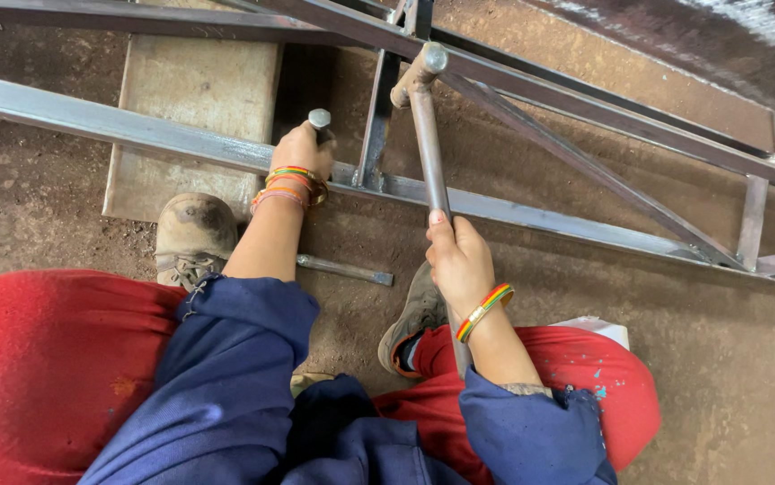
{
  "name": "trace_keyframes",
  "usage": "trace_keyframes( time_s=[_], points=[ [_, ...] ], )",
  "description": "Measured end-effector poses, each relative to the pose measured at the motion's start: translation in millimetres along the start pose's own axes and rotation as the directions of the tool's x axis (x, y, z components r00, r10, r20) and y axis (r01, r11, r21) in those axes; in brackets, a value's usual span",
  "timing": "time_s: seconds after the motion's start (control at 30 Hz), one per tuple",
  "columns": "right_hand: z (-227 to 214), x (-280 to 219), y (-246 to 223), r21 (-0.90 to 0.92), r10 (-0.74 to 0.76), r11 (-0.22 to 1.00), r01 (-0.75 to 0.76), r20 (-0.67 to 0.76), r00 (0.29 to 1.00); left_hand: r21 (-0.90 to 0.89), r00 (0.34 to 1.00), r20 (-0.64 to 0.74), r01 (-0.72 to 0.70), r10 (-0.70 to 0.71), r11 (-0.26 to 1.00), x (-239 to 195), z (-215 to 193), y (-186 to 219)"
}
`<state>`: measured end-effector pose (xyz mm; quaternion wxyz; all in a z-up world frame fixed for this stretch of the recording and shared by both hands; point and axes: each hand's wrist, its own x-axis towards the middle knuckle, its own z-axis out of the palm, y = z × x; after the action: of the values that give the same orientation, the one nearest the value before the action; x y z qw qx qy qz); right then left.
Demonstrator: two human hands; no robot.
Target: The person uses a hammer to strike metal pins into pre-drilled holes on a long metal frame while sitting on the floor.
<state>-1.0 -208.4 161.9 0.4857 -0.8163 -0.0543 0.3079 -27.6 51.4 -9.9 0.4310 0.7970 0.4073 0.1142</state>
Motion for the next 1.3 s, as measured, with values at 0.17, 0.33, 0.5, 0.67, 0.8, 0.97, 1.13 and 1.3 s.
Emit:
trace_keyframes(
  time_s=[0.17, 0.33, 0.5, 0.67, 0.8, 0.97, 1.13, 1.3],
  points=[
    [1.1, 0.2, 3.7, 0.023, 0.042, 0.999, -0.042, 0.017, 0.999, -0.003, 0.995, 0.099, 0.010, -0.010, 1.000, -6.0, 14.5, 13.3],
    [-2.2, -0.4, 3.9, 0.005, 0.062, 0.998, -0.062, -0.001, 0.998, 0.011, 0.969, -0.245, 0.000, 0.002, 1.000, -4.0, -2.1, -11.2],
    [-6.2, -1.0, 8.8, 0.035, 0.058, 0.998, -0.059, 0.006, 0.998, -0.272, 0.841, -0.430, 0.225, -0.327, 0.936, -10.3, -5.4, -29.6],
    [-5.5, -1.6, 13.0, 0.066, 0.078, 0.995, -0.081, 0.040, 0.996, -0.135, 0.862, -0.316, 0.372, -0.396, 0.918, -23.2, 24.8, -11.2],
    [-3.0, -2.7, 14.1, 0.042, 0.096, 0.994, -0.097, 0.033, 0.995, -0.125, 0.837, -0.395, 0.359, -0.378, 0.925, -31.3, 23.3, -11.2],
    [-4.5, -2.5, 11.6, 0.071, 0.052, 0.996, -0.055, 0.045, 0.998, -0.410, 0.710, -0.413, 0.414, -0.571, 0.812, -35.3, 11.4, -17.3],
    [-2.0, -4.5, 10.1, 0.053, 0.092, 0.994, -0.094, 0.048, 0.995, -0.415, 0.780, -0.374, 0.344, -0.502, 0.843, -49.7, 44.2, 2.1],
    [-1.6, -3.8, 8.0, 0.046, 0.066, 0.997, -0.068, 0.042, 0.997, -0.341, 0.769, -0.449, 0.324, -0.456, 0.883, -33.7, 28.3, -11.0]
  ],
)
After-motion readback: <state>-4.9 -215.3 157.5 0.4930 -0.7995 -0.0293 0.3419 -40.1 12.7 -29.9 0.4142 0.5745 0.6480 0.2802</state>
